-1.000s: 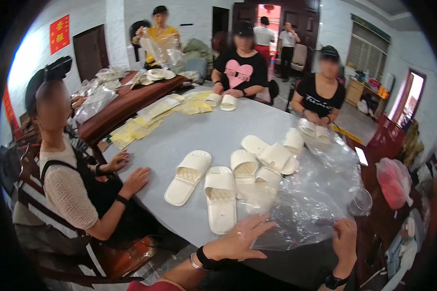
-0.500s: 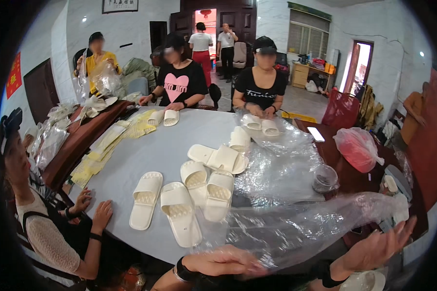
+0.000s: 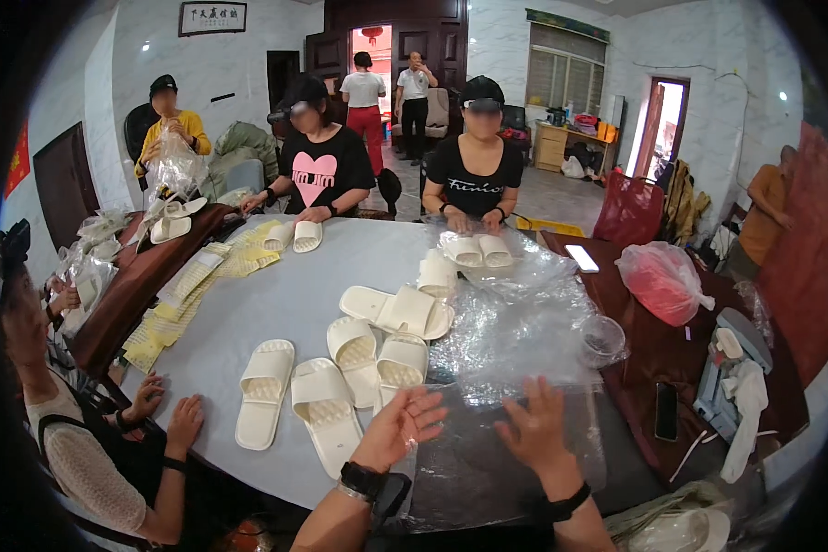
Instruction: Packing white slippers into plastic bags and moving a large sack of slippers in a workshop.
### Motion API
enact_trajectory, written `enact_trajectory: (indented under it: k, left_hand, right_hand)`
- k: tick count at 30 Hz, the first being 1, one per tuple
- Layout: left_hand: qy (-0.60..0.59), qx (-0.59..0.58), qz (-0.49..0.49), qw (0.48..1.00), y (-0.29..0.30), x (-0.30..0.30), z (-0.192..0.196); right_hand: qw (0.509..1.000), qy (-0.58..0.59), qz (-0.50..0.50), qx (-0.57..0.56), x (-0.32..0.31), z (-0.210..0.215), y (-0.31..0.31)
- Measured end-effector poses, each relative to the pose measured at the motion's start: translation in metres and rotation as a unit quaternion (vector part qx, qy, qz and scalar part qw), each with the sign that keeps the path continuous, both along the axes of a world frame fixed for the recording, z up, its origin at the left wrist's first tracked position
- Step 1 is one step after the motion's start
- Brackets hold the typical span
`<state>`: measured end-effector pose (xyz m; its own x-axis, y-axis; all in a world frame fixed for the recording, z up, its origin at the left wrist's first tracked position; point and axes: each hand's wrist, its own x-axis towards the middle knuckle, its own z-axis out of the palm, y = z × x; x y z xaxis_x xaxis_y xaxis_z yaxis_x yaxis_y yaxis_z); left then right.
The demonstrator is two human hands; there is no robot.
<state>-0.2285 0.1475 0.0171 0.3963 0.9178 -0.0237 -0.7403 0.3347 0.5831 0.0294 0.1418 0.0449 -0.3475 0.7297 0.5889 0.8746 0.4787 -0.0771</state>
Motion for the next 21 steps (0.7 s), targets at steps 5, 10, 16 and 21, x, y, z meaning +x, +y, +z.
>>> enact_trajectory:
  k: [5,10,16,21]
  left_hand:
    - [0.065,-0.066,-0.025,0.995,-0.013,0.005,-0.029]
    - [0.358,-0.054,-0.091,0.928,-0.063,0.023,-0.022]
    - [0.379,-0.002,0.011,0.925,-0.049,0.030,-0.021]
    - [0.214,0.021,0.018,0.977,-0.048,0.055,0.020]
  right_hand:
    - [0.979,-0.035,-0.068,-0.188,0.018,-0.094,0.012]
    - [0.981,-0.069,-0.060,-0.173,0.016,-0.073,0.009]
    - [0.984,-0.049,0.108,-0.135,-0.029,0.016,-0.029]
    - [0.982,0.000,0.169,-0.090,-0.056,0.038,-0.054]
